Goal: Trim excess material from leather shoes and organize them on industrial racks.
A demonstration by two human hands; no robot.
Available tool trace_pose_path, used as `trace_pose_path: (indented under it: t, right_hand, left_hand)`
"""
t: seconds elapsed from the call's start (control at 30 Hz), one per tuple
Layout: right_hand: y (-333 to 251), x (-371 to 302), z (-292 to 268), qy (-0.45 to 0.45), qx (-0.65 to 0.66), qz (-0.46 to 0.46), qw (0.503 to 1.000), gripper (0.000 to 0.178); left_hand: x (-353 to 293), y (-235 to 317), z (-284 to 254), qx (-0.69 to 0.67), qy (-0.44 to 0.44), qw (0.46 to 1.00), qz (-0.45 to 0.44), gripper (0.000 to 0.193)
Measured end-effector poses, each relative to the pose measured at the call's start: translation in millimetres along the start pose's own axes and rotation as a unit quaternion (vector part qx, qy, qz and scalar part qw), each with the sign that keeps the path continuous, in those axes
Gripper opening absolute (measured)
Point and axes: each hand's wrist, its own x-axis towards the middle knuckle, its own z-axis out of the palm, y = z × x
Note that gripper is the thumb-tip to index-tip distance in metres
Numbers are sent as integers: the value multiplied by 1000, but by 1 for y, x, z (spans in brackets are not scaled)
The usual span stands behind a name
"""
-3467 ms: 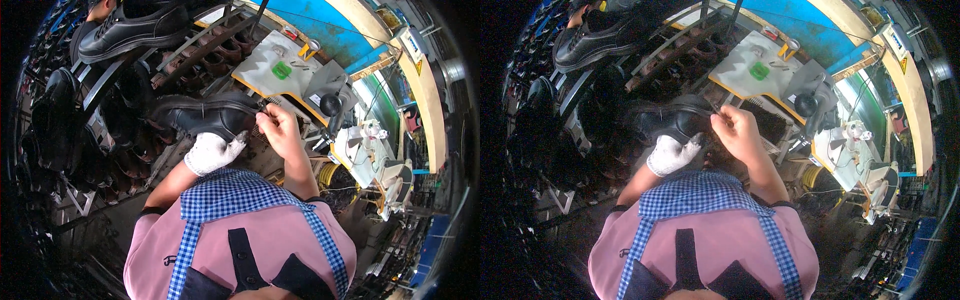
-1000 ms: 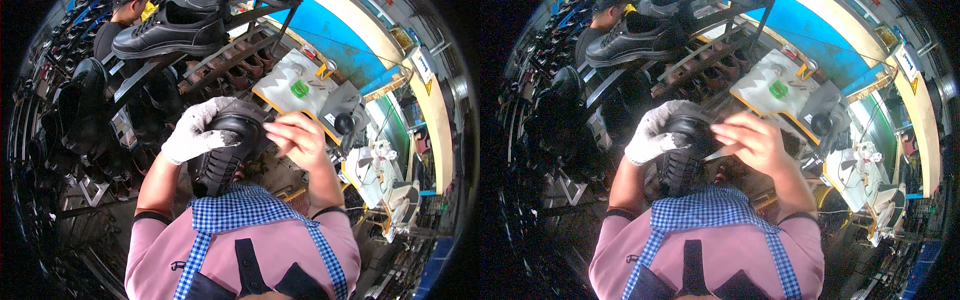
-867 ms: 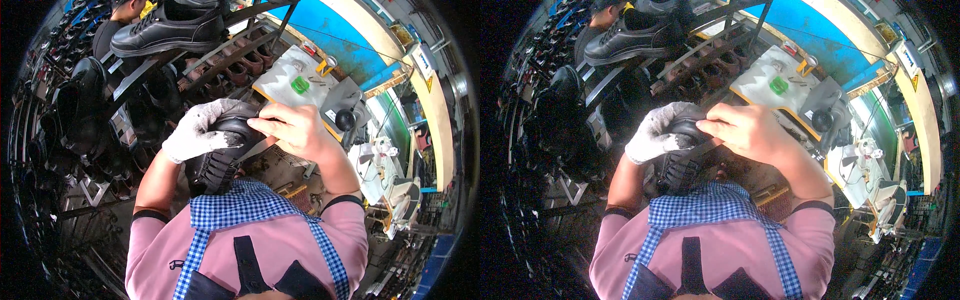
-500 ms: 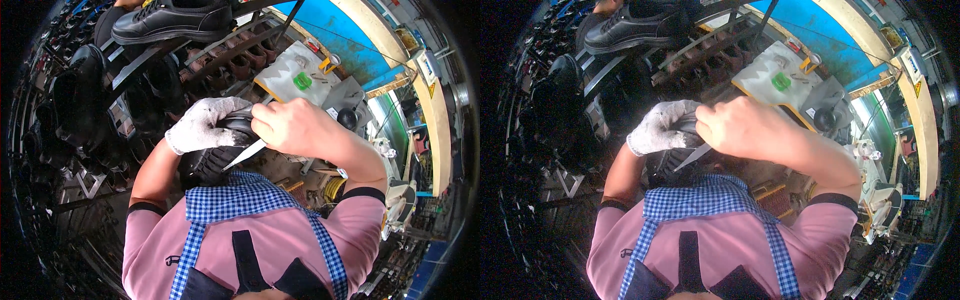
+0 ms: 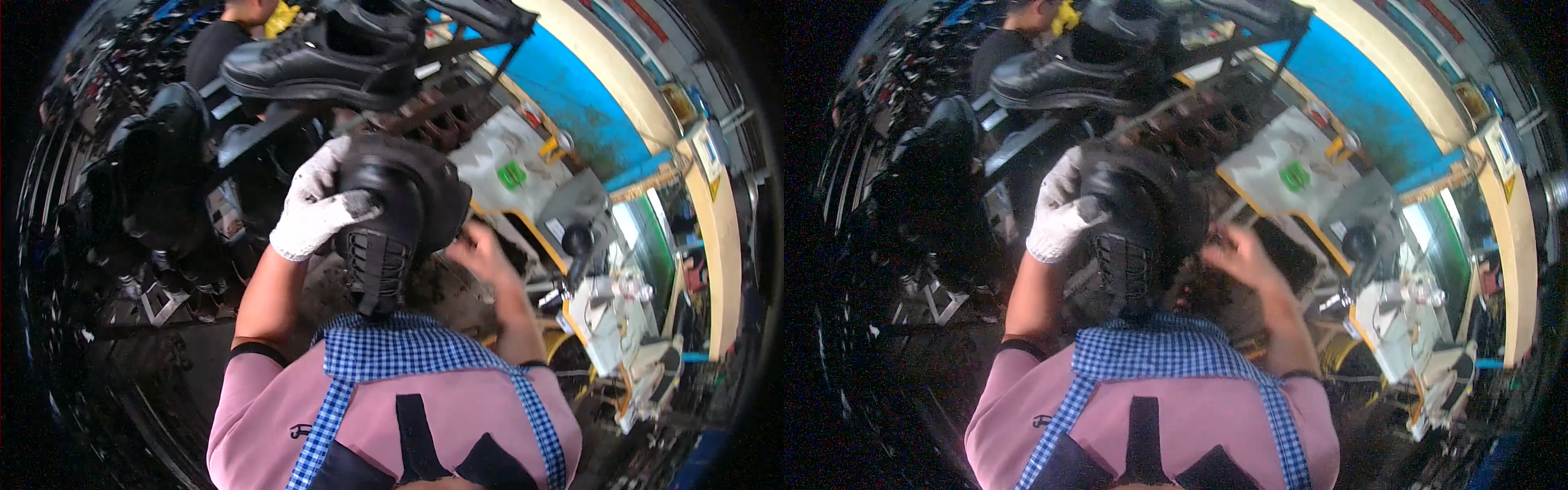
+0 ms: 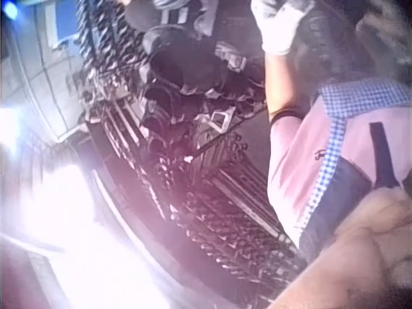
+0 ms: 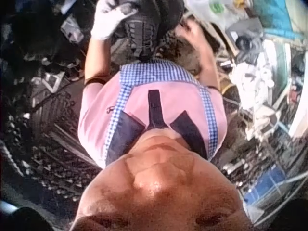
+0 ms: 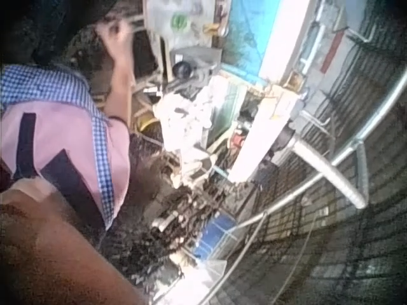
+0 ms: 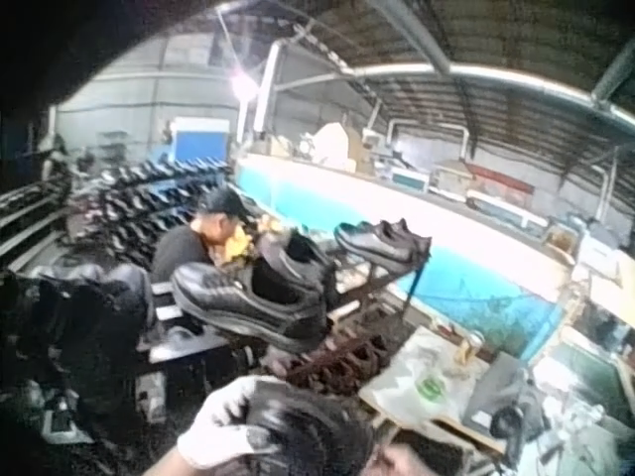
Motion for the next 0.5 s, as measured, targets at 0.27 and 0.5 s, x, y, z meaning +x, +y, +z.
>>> trace_pose_path:
  t: [0.27,0.5]
  right_hand:
    - [26,-20,89,-130,515,218,819,71]
    - [-68,66,112,-210,631,245,705,47]
  left_hand:
    - [-9,38,3,-13,301,946,116,52]
    - [-71,69,18,563,91,774,273,58]
